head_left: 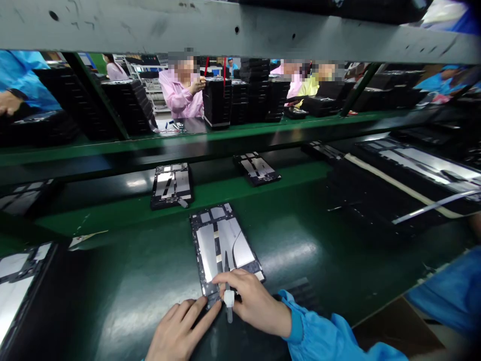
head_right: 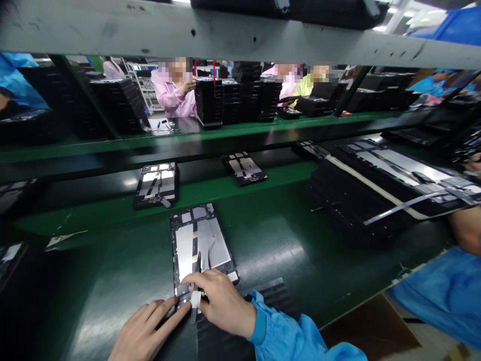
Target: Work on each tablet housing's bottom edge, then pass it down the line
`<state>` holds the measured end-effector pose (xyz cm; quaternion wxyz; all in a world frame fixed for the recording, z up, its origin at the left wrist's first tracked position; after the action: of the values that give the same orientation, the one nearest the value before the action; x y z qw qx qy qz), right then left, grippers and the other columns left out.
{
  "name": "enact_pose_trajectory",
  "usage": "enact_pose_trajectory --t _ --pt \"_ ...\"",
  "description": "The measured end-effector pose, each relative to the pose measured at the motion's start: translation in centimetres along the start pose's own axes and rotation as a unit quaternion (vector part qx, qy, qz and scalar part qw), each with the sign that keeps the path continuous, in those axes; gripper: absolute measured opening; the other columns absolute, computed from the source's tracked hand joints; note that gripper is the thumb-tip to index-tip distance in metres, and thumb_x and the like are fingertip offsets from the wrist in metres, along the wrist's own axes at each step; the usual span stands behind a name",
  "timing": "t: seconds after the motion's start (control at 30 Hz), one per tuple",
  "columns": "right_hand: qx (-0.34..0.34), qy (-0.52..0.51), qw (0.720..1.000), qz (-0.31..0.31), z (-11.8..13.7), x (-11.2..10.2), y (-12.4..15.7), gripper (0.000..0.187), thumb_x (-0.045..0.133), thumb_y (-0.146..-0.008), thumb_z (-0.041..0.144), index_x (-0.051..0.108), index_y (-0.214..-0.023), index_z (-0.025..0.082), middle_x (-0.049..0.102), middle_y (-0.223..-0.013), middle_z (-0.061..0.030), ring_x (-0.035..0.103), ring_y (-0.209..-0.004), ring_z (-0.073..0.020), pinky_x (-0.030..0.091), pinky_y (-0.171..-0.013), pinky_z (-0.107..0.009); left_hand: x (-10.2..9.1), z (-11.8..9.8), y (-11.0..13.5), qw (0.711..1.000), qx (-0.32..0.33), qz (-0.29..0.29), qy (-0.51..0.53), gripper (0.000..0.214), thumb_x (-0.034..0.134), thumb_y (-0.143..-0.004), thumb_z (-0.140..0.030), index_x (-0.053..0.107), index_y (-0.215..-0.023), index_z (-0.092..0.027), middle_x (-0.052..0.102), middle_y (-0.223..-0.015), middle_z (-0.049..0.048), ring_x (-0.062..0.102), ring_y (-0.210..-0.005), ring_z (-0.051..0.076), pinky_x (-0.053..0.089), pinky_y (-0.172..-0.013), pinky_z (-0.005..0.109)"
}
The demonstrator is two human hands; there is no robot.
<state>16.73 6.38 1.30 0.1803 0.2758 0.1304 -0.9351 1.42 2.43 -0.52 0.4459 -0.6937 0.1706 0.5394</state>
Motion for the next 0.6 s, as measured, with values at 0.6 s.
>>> enact_pose_trajectory --t 0.6 --pt "0.143 -0.185 0.969 -0.084 -3.2 -0.9 4.6 0.019 0.052 -0.096 0.035 0.06 -0.103 0.019 0.064 -0.067 0.0016 0.06 -0.047 -0.0109 0.053 -0.047 -0.021 -0.7 -1.1 -1.8 0.996 -0.073 0.05 0.027 0.027 0.044 -0.1 -0.02 0.057 -0.123 -0.022 0.056 -0.082 0.0026 0.053 -0.069 0.016 0.039 -0.062 0.028"
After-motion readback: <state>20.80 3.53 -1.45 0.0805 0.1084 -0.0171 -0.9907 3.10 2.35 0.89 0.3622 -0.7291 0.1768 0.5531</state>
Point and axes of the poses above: each hand's wrist, its own y-axis away from the middle knuckle, its own x-axis out of the palm, z = x × y, the point moved 7 cm from there along -y, towards the middle knuckle
